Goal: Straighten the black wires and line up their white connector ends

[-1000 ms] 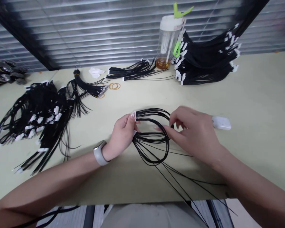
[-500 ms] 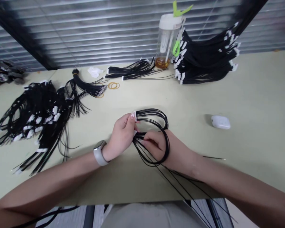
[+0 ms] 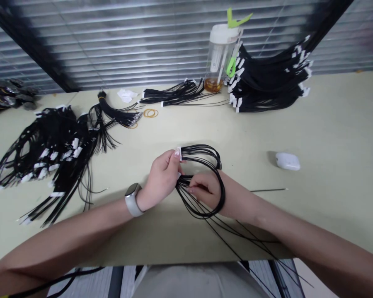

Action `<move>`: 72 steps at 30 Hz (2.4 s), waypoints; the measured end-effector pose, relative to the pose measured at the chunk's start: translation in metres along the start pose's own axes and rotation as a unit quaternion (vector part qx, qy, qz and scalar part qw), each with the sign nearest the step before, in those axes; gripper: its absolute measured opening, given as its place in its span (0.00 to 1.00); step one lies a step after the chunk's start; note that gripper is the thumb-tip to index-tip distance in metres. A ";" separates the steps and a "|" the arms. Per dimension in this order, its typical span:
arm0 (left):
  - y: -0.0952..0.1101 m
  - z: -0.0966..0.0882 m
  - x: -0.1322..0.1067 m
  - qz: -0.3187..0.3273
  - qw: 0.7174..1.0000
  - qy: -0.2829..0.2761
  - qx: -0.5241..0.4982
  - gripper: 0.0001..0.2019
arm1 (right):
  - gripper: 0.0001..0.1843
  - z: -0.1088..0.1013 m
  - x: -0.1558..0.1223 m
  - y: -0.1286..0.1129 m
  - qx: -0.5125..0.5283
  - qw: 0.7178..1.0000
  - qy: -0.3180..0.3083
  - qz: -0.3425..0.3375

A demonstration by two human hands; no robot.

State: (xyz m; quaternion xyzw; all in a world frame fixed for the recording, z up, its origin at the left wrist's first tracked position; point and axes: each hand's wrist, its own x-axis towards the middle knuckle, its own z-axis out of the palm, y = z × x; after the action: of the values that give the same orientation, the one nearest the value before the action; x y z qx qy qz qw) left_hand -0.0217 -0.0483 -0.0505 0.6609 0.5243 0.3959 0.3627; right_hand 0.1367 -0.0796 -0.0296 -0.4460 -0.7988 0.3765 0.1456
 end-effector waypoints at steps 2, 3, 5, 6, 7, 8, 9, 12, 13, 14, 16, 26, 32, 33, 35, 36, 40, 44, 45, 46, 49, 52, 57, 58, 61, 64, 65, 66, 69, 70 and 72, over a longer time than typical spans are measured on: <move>0.000 0.000 0.000 -0.004 1.000 0.003 -0.003 0.18 | 0.09 -0.009 -0.003 -0.001 -0.058 0.998 0.003 -0.016; 0.000 0.000 0.000 -0.007 1.000 0.002 -0.006 0.18 | 0.08 -0.015 -0.005 -0.002 -0.105 0.994 0.017 -0.010; 0.000 0.001 0.000 -0.009 1.000 -0.001 -0.013 0.18 | 0.10 -0.029 -0.009 0.000 -0.225 0.970 0.071 0.051; 0.000 0.001 0.000 -0.009 1.000 -0.002 -0.016 0.17 | 0.11 -0.036 -0.011 0.002 -0.278 0.951 0.099 0.096; -0.001 0.001 0.000 -0.007 1.000 -0.001 -0.016 0.17 | 0.12 -0.042 -0.012 0.004 -0.315 0.931 0.128 0.137; -0.001 0.001 0.000 -0.005 1.000 -0.001 -0.017 0.17 | 0.12 -0.048 -0.013 0.008 -0.332 0.916 0.158 0.160; -0.001 0.001 -0.001 -0.003 1.000 -0.003 -0.018 0.17 | 0.12 -0.053 -0.014 0.012 -0.332 0.908 0.192 0.167; -0.002 0.000 -0.001 0.004 1.000 -0.012 -0.028 0.17 | 0.15 -0.061 -0.013 0.024 -0.246 0.918 0.288 0.119; -0.003 0.000 -0.001 0.006 0.999 -0.014 -0.032 0.17 | 0.17 -0.062 -0.013 0.026 -0.198 0.926 0.305 0.097; -0.003 0.000 -0.001 0.007 0.999 -0.013 -0.034 0.17 | 0.18 -0.063 -0.012 0.027 -0.143 0.934 0.319 0.076; -0.003 0.000 -0.001 0.010 0.999 -0.014 -0.034 0.18 | 0.17 -0.063 -0.011 0.027 -0.012 0.932 0.359 0.046; -0.001 -0.002 0.000 0.009 0.999 -0.038 -0.028 0.19 | 0.17 -0.054 -0.007 0.022 0.287 0.898 0.332 -0.006; -0.003 -0.003 0.000 0.011 0.999 -0.043 -0.026 0.19 | 0.07 -0.058 -0.012 0.015 0.284 0.848 0.446 -0.016; -0.002 -0.003 0.000 0.009 0.999 -0.044 -0.024 0.19 | 0.07 -0.058 -0.013 0.013 0.255 0.861 0.439 -0.013; -0.001 -0.003 0.000 -0.001 0.999 -0.046 -0.024 0.18 | 0.06 -0.055 -0.013 0.010 0.182 0.908 0.378 0.009; 0.001 -0.003 0.000 -0.007 0.999 -0.048 -0.026 0.18 | 0.05 -0.053 -0.013 0.009 0.143 0.931 0.334 0.021; 0.004 -0.003 0.000 -0.015 0.998 -0.052 -0.036 0.18 | 0.06 -0.038 -0.008 0.008 0.032 0.971 0.238 0.007; 0.004 -0.004 0.000 -0.011 0.998 -0.056 -0.036 0.17 | 0.06 -0.025 -0.005 0.009 -0.021 0.971 0.237 -0.035; 0.004 -0.004 0.000 -0.008 0.998 -0.060 -0.036 0.17 | 0.07 -0.023 -0.004 0.010 -0.033 0.970 0.239 -0.038; 0.004 -0.004 -0.001 -0.004 0.997 -0.064 -0.035 0.17 | 0.07 -0.021 -0.003 0.010 -0.044 0.968 0.242 -0.038; 0.005 -0.004 -0.003 0.010 0.996 -0.078 -0.030 0.17 | 0.08 -0.017 0.000 0.009 -0.069 0.968 0.240 -0.035; 0.006 -0.004 -0.005 0.018 0.996 -0.084 -0.019 0.17 | 0.09 -0.013 0.003 0.008 -0.093 0.968 0.230 -0.036; 0.006 -0.003 -0.006 0.025 0.996 -0.085 -0.015 0.17 | 0.11 -0.012 0.003 0.006 -0.094 0.968 0.231 -0.029; 0.005 -0.003 -0.006 0.028 0.996 -0.086 -0.014 0.17 | 0.11 -0.012 0.002 0.006 -0.094 0.968 0.231 -0.026; 0.004 -0.002 -0.007 0.035 0.996 -0.085 -0.009 0.17 | 0.11 -0.014 0.001 0.006 -0.102 0.969 0.223 -0.028; 0.003 -0.002 -0.007 0.039 0.996 -0.083 -0.008 0.17 | 0.11 -0.015 0.001 0.006 -0.111 0.973 0.198 -0.048; 0.003 -0.002 -0.008 0.041 0.996 -0.083 -0.010 0.17 | 0.11 -0.015 0.001 0.007 -0.112 0.974 0.191 -0.053; 0.004 -0.002 -0.008 0.042 0.995 -0.085 -0.011 0.17 | 0.11 -0.015 0.001 0.007 -0.114 0.974 0.188 -0.057; 0.005 -0.003 -0.009 0.046 0.995 -0.088 -0.007 0.17 | 0.11 -0.012 0.002 0.008 -0.121 0.970 0.202 -0.062; 0.005 -0.003 -0.010 0.047 0.995 -0.088 -0.005 0.17 | 0.11 -0.010 0.003 0.008 -0.126 0.968 0.209 -0.063; 0.006 -0.003 -0.011 0.052 0.995 -0.088 -0.006 0.17 | 0.11 -0.007 0.003 0.009 -0.138 0.963 0.220 -0.067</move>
State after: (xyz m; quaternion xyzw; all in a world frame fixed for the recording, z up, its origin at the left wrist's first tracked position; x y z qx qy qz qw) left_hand -0.0232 -0.0601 -0.0454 0.7173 0.4533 0.3576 0.3900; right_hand 0.1441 -0.0710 -0.0320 -0.4795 -0.8192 0.1441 0.2796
